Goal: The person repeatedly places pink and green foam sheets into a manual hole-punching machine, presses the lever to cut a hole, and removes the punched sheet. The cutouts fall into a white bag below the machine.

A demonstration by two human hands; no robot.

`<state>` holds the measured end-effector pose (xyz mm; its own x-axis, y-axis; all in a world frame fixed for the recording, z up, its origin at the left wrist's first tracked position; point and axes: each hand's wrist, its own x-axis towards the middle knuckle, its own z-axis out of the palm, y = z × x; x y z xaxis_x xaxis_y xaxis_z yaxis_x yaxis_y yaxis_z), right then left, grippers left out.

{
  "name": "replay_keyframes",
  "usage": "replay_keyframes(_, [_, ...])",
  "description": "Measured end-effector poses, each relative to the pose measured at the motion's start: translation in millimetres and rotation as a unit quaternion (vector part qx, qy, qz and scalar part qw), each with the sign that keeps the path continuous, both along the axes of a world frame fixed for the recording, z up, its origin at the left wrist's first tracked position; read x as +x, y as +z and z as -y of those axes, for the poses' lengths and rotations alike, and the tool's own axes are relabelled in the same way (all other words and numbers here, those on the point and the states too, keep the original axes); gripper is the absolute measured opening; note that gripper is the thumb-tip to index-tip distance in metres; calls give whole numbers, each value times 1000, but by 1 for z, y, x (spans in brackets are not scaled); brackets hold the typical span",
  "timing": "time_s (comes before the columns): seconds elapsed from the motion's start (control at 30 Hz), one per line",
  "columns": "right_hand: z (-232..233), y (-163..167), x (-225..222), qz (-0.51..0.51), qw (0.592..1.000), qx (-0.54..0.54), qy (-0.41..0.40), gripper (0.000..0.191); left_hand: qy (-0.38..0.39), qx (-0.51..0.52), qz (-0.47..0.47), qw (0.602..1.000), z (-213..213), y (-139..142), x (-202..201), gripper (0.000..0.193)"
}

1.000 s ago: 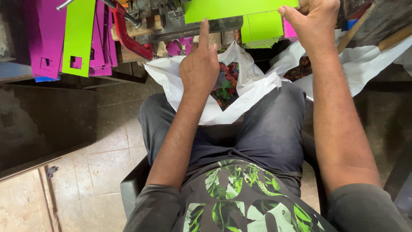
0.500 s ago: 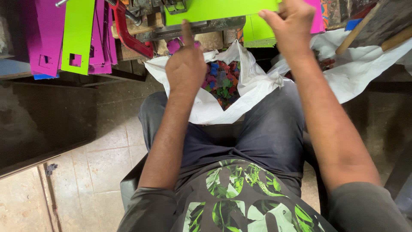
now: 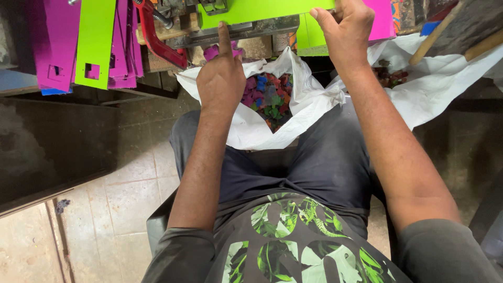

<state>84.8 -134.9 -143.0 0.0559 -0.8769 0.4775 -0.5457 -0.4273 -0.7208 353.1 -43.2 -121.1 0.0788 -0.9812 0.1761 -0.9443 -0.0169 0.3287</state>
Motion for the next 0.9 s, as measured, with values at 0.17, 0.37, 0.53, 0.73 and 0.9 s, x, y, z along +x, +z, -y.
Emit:
replay_keyframes(0.17, [0, 0, -3, -19, 1000, -7, -4, 43, -5, -5, 6, 1000, 2, 1, 0, 74])
replay_keyframes(0.37, [-1, 2, -3, -7, 1000, -4, 9, 37, -10, -8, -3, 1000, 0, 0, 1, 76])
replay_keyframes(0.53, [-2, 3, -5, -2, 1000, -1, 12, 35, -7, 1, -6, 1000, 0, 0, -1, 75])
replay_keyframes(0.73, [-2, 3, -7, 10, 1000, 12, 15, 37, -7, -4, 0, 1000, 1, 0, -3, 75])
replay_keyframes(0.9, [-3, 6, -4, 32, 998, 46, 22, 45, -7, 0, -7, 1000, -3, -1, 2, 75])
